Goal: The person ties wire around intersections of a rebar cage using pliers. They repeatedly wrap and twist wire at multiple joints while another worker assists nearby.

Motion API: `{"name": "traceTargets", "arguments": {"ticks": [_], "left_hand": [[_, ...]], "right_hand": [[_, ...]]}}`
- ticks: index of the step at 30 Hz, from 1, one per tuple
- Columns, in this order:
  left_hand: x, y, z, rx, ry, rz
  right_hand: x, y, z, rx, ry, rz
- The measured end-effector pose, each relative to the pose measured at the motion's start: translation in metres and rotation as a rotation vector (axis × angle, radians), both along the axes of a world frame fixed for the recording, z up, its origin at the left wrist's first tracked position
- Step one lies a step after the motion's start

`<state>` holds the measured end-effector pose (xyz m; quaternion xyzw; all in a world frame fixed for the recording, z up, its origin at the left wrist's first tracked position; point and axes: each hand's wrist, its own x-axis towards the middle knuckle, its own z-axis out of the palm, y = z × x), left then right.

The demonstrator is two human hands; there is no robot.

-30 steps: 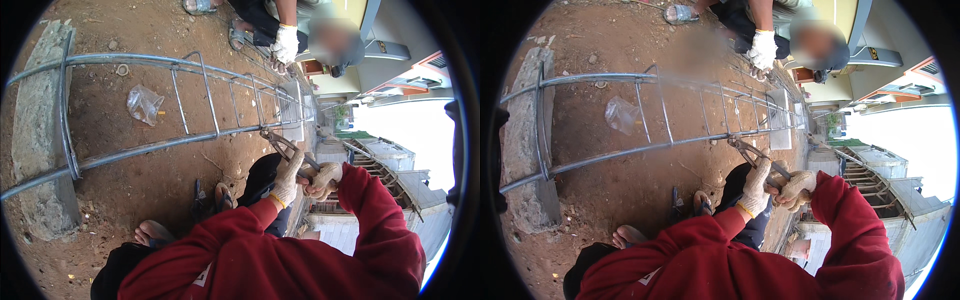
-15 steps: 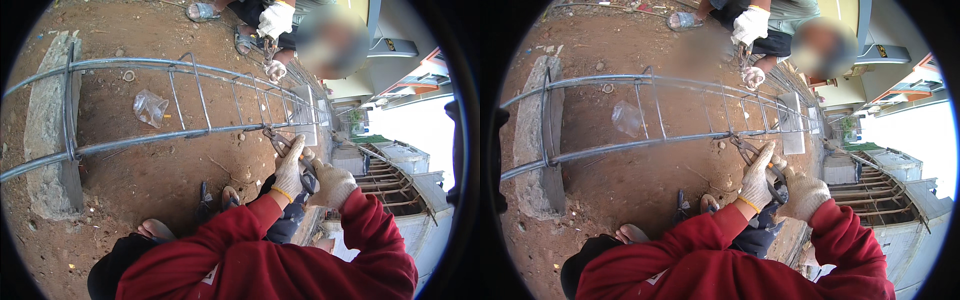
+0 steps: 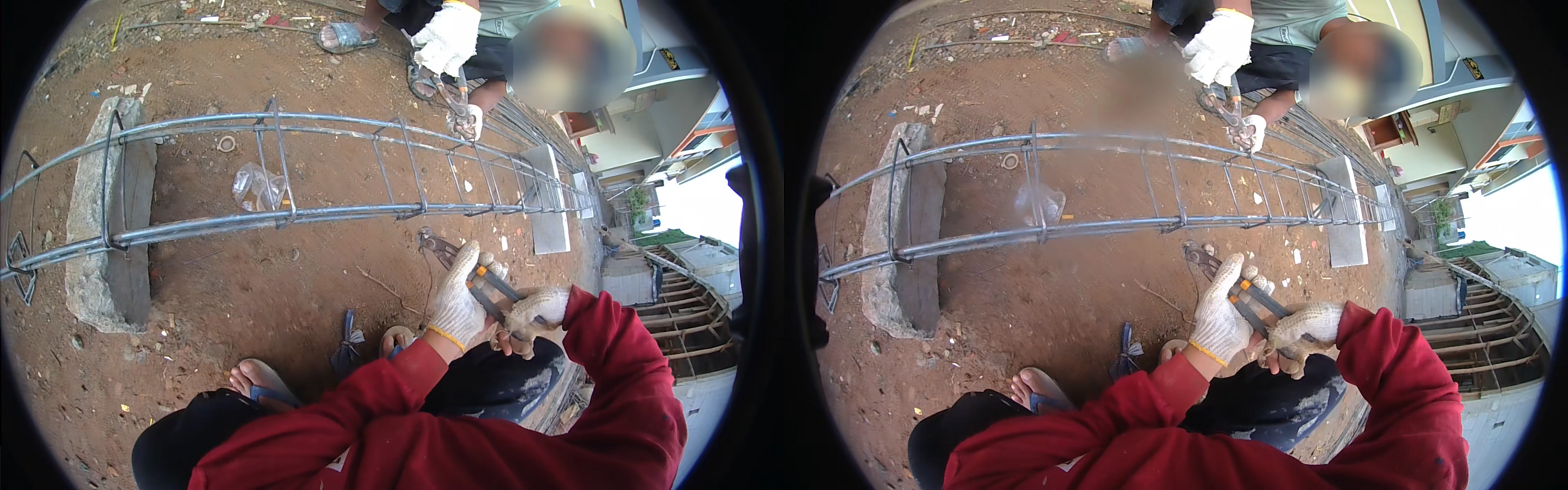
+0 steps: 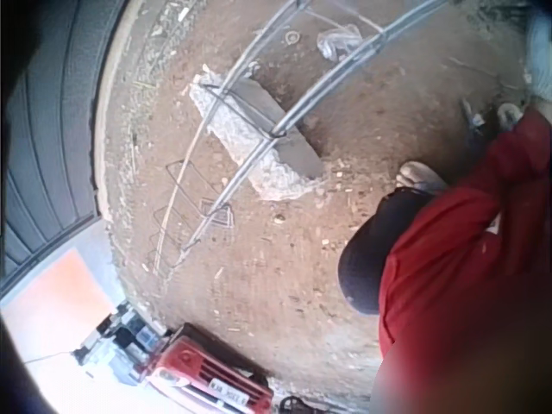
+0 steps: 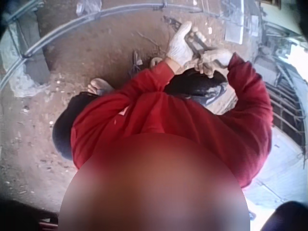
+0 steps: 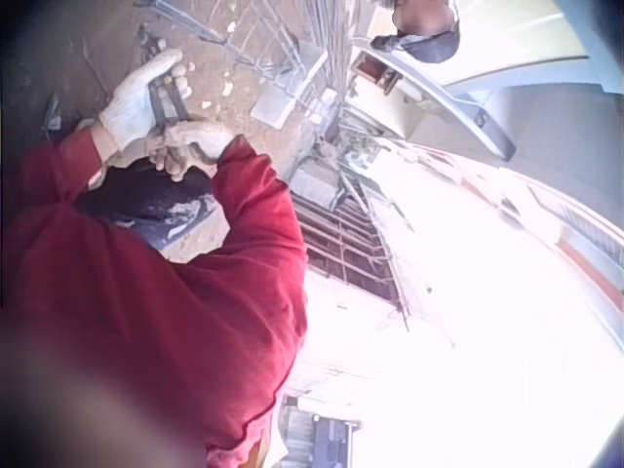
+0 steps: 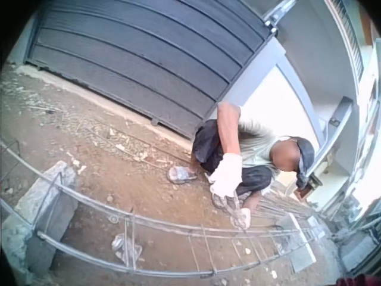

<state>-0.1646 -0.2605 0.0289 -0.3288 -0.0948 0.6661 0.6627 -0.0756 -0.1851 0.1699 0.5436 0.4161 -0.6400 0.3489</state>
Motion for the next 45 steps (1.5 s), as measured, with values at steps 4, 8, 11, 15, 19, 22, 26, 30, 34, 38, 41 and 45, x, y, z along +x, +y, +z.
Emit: {"name": "traceTargets", "arguments": {"ticks": [4, 8, 11, 15, 19, 22, 26, 30, 34, 38, 41, 45], "left_hand": [[0.019, 0.012, -0.041, -0.077, 0.098, 0.105], [0.041, 0.015, -0.085, -0.147, 0.389, 0.072], [0.052, 0.01, -0.106, -0.165, 0.58, 0.164], [0.05, -0.02, -0.112, -0.623, 0.855, 0.046], [0.033, -0.06, -0.088, -0.639, 2.467, -0.09], [-0.012, -0.054, -0.076, -1.116, 2.563, -0.343], [-0.049, -0.044, -0.078, -1.003, 1.892, -0.698], [-0.057, -0.06, -0.097, -1.16, 1.77, -0.726], [-0.074, -0.088, -0.107, -1.388, 2.093, -0.548], [-0.082, -0.099, -0.107, -1.432, 2.06, -0.403], [-0.078, -0.099, -0.1, -1.517, 1.995, -0.159], [-0.068, -0.096, -0.087, -1.248, 2.233, -0.369]], "right_hand": [[0.024, 0.022, -0.031, 0.24, 0.0, 0.375], [0.055, 0.038, -0.097, 0.136, 0.243, 0.461], [0.061, 0.043, -0.165, 0.414, 0.369, 0.673], [0.071, 0.04, -0.231, 0.342, 0.676, 0.235], [0.069, 0.054, -0.273, 0.399, 0.863, 0.234], [0.058, 0.064, -0.282, 0.153, 0.824, 0.172], [0.027, 0.06, -0.285, 0.158, 0.938, 0.402], [0.005, 0.052, -0.29, 0.358, 1.059, 0.654], [-0.013, 0.052, -0.293, 0.562, 1.215, 0.755], [-0.032, 0.067, -0.288, 0.327, 1.098, 0.77], [-0.042, 0.07, -0.279, 0.562, 0.957, 0.996], [-0.054, 0.056, -0.262, 1.088, 1.163, 0.737]]}}
